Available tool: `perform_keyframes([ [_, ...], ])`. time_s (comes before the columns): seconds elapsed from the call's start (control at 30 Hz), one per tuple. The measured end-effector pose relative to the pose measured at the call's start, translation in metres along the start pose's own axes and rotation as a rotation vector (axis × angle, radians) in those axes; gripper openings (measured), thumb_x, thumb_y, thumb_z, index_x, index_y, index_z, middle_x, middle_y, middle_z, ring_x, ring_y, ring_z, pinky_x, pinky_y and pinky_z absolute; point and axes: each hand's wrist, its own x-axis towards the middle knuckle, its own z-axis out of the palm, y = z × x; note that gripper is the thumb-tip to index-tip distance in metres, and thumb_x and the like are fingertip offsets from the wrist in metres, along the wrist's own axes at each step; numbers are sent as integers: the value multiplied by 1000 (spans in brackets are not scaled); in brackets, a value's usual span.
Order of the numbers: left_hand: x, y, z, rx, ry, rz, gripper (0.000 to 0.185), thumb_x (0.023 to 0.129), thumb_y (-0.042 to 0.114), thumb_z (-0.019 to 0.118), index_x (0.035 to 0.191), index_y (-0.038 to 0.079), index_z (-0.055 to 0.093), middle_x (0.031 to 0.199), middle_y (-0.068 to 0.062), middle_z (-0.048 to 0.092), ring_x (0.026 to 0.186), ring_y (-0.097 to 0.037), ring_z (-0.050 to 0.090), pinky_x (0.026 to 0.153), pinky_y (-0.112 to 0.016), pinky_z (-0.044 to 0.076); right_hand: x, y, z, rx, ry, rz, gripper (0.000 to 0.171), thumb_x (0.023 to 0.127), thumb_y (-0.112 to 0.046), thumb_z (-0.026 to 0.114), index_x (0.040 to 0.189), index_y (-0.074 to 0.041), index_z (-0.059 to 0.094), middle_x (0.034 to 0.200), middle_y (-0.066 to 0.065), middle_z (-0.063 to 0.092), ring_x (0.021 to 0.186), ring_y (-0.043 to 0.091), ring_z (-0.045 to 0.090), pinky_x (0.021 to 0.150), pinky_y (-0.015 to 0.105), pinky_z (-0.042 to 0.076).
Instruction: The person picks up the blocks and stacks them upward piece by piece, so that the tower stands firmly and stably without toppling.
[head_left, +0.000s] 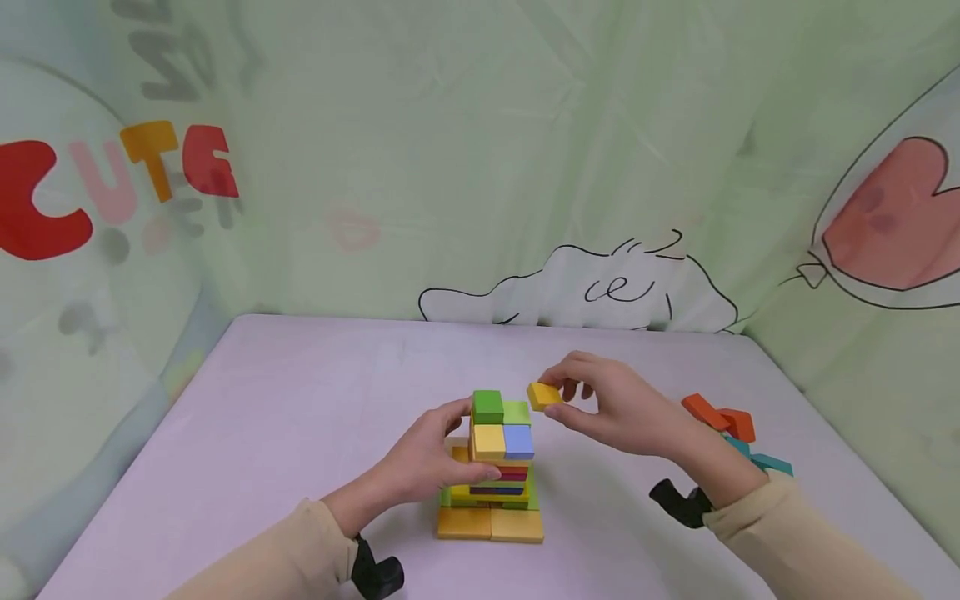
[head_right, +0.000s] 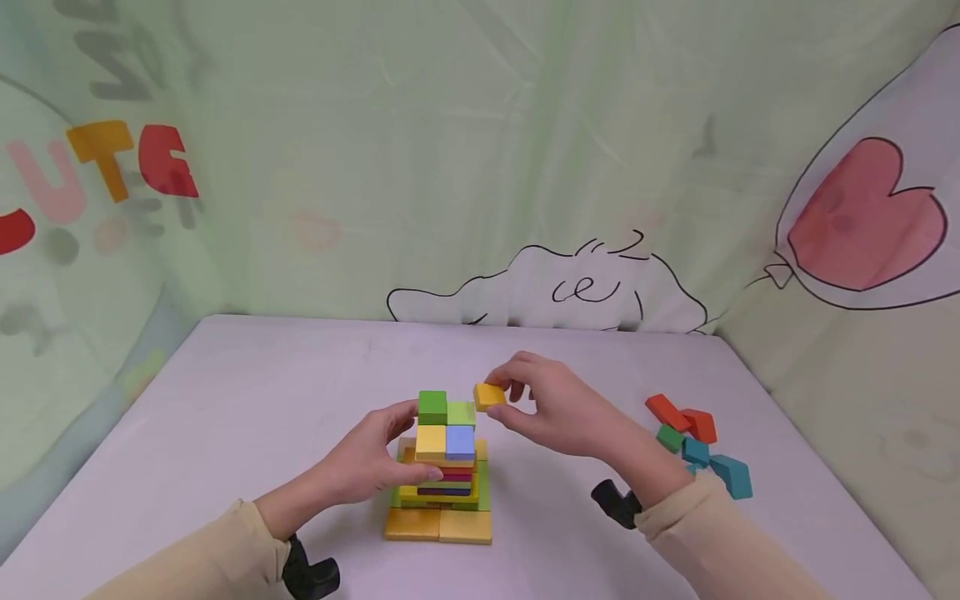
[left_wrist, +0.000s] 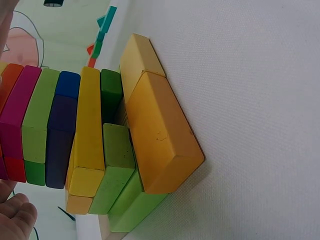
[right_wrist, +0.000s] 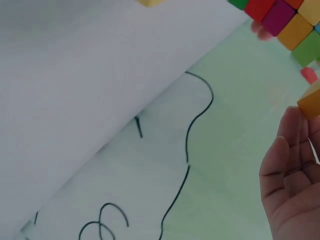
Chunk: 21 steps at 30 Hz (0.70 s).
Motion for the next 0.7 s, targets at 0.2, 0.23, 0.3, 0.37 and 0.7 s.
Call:
perform_keyframes([
  [0.2,0,-1,0,-7,-4,3,73,85,23,85,148,9,50,147,-9,57,147,-40,42,119,-67,33,13,-9,7,11,-46,-23,22,93,-23,77,111,-14,72,101,-7,66,91,10,56,76,24,54],
  [0.23,0,-1,0,-9,-6,2,73,85,23,85,148,9,50,147,-9,57,147,-40,41,119,-67,33,14,-9,8,11,-48,-24,22,92,-23,77,111,-14,72,101,-7,66,91,10,56,76,24,53],
  [0.3,1,0,0,-10,-7,4,73,85,22,85,148,9,50,147,-9,57,147,-40,41,119,-67,32,14,-10,10,13,-51,-25,22,92,-24,78,110,-14,72,101,-7,66,91,10,56,75,24,53],
  [0.37,0,1,0,-12,-11,7,73,85,22,85,148,9,50,147,-9,57,147,-40,41,119,-67,32,14,-11,11,17,-52,-22,23,92,-24,78,111,-13,72,101,-6,66,91,10,56,74,24,53],
  [0.7,0,0,0,-12,-10,16,73,85,22,85,148,10,50,147,-8,57,147,-39,41,119,-67,32,15,-15,13,15,-61,-34,25,91,-26,79,112,-13,73,102,-5,66,91,10,56,73,22,53],
])
